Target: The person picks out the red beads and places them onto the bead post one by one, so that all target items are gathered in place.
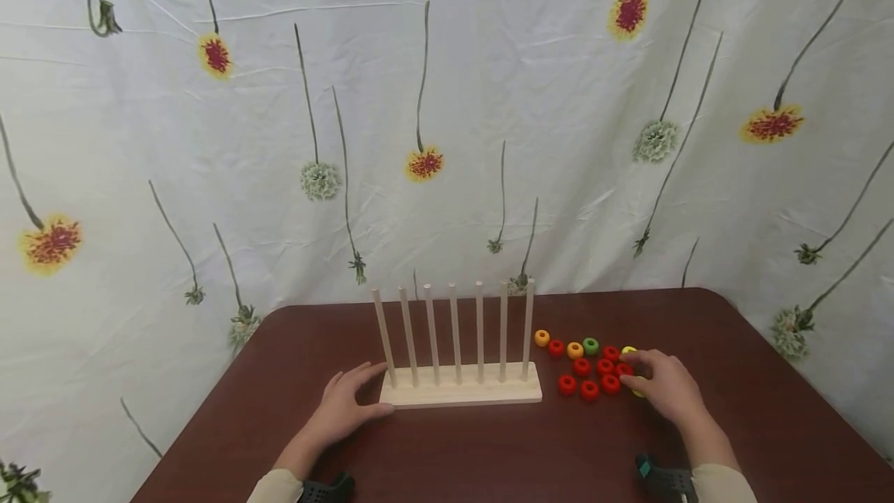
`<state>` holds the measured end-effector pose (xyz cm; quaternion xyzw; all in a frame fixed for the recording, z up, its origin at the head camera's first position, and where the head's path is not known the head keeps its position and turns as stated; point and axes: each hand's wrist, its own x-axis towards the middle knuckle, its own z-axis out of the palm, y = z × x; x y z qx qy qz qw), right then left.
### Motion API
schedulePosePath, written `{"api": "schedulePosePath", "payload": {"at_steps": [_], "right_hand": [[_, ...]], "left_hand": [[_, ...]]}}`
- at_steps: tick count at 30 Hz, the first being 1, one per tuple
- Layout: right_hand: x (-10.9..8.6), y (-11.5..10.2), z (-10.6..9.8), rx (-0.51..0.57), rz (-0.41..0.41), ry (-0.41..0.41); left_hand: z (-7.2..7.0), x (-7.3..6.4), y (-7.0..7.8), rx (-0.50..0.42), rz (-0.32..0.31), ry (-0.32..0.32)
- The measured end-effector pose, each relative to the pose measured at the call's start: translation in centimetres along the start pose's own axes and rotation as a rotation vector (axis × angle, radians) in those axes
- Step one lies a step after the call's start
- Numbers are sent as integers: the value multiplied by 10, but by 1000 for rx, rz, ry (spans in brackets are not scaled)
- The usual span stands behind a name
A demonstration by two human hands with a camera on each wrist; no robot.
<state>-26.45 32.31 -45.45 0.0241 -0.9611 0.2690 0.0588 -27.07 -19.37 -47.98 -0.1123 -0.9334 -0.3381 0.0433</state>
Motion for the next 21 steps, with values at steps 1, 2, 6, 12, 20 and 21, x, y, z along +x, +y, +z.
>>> {"api": "schedulePosePath", "payload": {"at_steps": [1, 2, 6, 12, 20, 21], "right_hand": [[0, 0, 0, -4, 3, -2], [1, 0, 0, -7, 7, -7], [2, 1, 1, -29, 10, -14], [5, 3, 3, -43, 18, -19], [3, 2, 2, -48, 13, -8], [3, 1, 2, -45, 12, -5]], "left_hand": [[0, 0, 0, -5, -8, -3], [1, 0, -1, -6, -9, -4], [1, 0, -2, -14, -5, -1], [1, 0, -3, -3, 4, 8], [2, -1, -3, 3, 1, -3], [2, -1, -3, 4, 2, -4]]}}
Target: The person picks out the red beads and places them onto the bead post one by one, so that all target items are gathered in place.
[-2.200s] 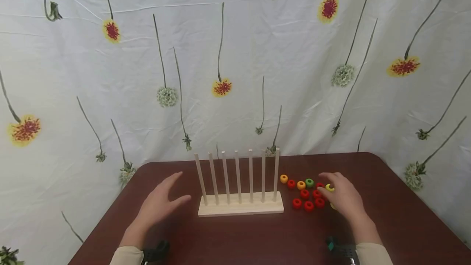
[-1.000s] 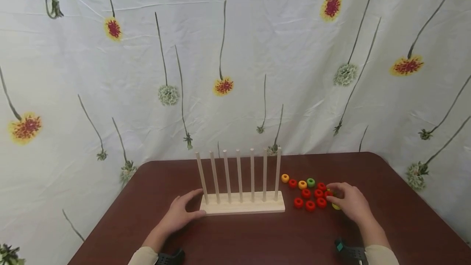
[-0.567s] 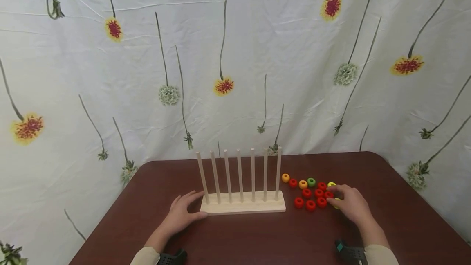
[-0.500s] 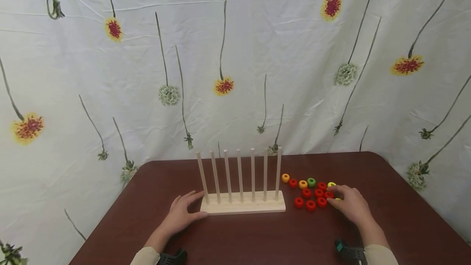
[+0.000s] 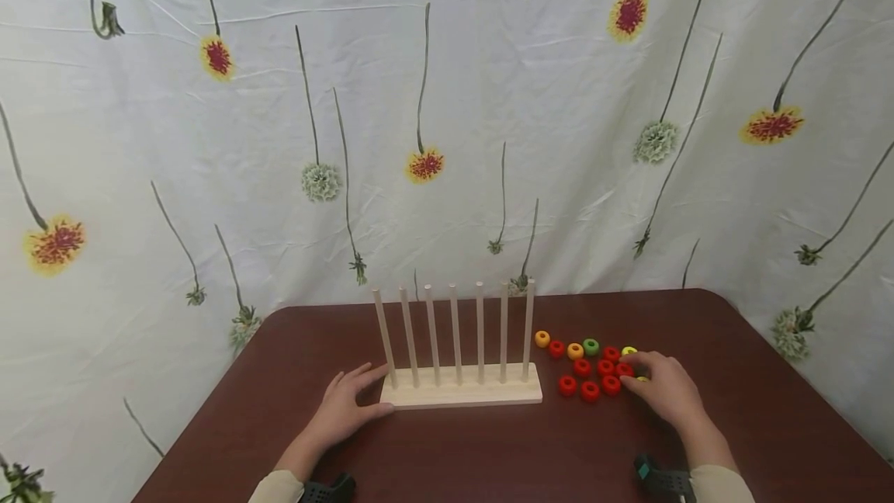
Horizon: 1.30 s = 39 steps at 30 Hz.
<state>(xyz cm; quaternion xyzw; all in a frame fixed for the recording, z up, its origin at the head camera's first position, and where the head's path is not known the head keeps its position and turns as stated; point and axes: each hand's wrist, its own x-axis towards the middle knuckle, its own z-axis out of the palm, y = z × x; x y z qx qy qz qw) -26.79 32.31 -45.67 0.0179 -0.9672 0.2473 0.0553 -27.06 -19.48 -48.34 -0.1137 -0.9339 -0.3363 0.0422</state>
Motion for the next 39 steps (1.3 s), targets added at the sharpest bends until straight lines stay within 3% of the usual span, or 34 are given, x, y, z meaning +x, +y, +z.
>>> {"api": "schedulePosePath", "payload": {"at_steps": [9, 23, 39], "right_hand": [[-4, -5, -1, 17, -5, 31], [-6, -18, -4, 1, -12, 107], [-8, -46, -12, 21, -108, 226]], "left_hand": [[0, -1, 1, 22, 21, -34], [0, -2, 0, 65, 32, -5], [0, -2, -3, 45, 30, 10]]}}
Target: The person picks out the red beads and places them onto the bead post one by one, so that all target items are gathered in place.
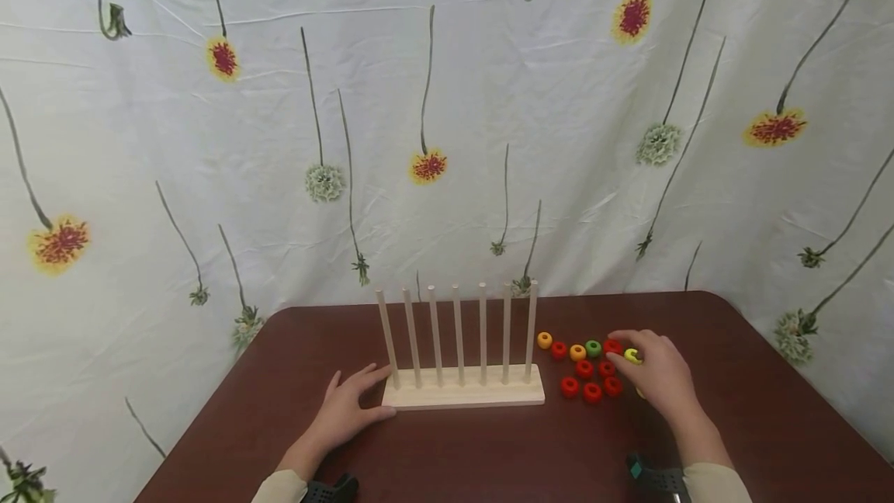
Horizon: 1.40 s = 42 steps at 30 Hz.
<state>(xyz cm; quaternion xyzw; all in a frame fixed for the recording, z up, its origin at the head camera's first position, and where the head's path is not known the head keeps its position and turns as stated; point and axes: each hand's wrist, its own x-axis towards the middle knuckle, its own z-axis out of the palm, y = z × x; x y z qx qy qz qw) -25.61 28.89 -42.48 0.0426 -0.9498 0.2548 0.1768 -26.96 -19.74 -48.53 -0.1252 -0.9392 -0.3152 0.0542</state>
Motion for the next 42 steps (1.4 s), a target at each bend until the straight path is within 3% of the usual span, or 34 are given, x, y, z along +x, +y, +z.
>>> {"api": "schedulePosePath", "payload": {"at_steps": [19, 42], "right_hand": [[3, -35, -12, 16, -89, 102], [1, -58, -8, 89, -176, 122]], "left_hand": [[-1, -1, 4, 0, 4, 1], [-1, -2, 3, -4, -2, 4]]}}
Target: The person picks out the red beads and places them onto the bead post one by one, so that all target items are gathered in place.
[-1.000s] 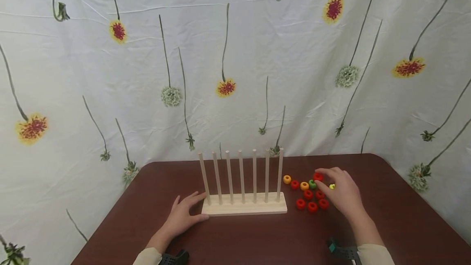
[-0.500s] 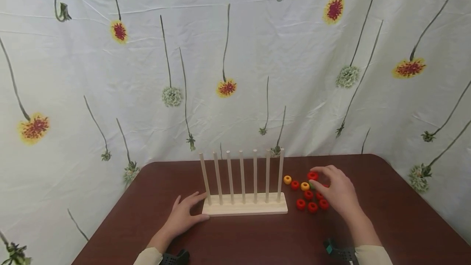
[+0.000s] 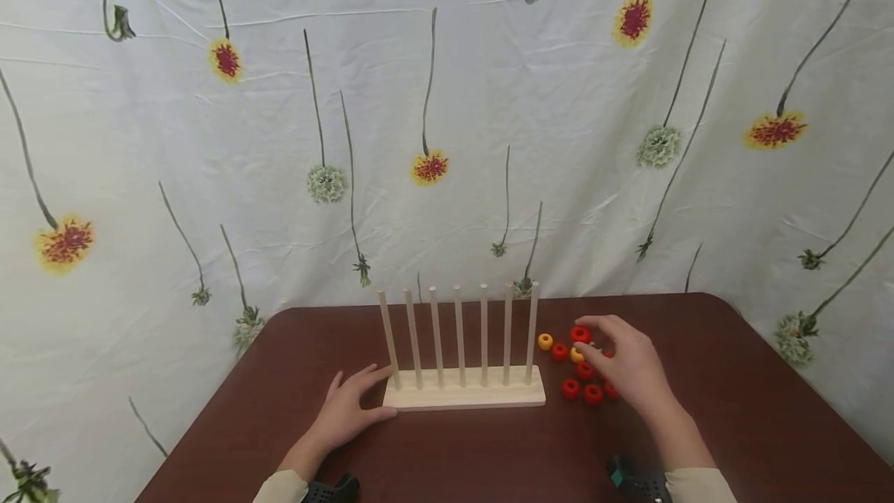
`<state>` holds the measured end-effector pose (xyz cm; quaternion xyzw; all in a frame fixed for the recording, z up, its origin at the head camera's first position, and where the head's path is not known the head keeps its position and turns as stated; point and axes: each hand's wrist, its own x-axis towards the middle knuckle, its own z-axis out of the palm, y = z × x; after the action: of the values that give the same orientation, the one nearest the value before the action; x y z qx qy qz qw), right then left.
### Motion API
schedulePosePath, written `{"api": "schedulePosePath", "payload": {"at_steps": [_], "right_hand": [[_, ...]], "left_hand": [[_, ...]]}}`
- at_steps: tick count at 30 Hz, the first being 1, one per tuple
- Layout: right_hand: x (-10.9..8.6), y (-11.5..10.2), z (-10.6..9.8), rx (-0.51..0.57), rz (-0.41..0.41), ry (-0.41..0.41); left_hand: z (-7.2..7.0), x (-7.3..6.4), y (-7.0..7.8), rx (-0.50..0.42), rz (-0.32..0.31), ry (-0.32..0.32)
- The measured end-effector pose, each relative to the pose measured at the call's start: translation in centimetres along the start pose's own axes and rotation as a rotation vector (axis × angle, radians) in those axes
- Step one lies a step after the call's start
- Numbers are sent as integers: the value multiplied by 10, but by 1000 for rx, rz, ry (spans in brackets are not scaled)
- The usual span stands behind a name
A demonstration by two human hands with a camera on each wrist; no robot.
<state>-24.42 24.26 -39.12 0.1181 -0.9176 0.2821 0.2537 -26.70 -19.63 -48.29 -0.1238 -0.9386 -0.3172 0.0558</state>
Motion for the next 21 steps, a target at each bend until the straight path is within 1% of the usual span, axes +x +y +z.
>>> {"api": "schedulePosePath", "payload": {"at_steps": [7, 13, 21], "right_hand": [[-1, -8, 5, 48, -59, 33], [-2, -16, 10, 49, -106, 57], [-2, -26, 12, 69, -128, 67]], "left_hand": [[1, 0, 0, 1, 6, 5], [1, 1, -1, -9, 2, -3], [1, 0, -1, -3, -5, 4]]}}
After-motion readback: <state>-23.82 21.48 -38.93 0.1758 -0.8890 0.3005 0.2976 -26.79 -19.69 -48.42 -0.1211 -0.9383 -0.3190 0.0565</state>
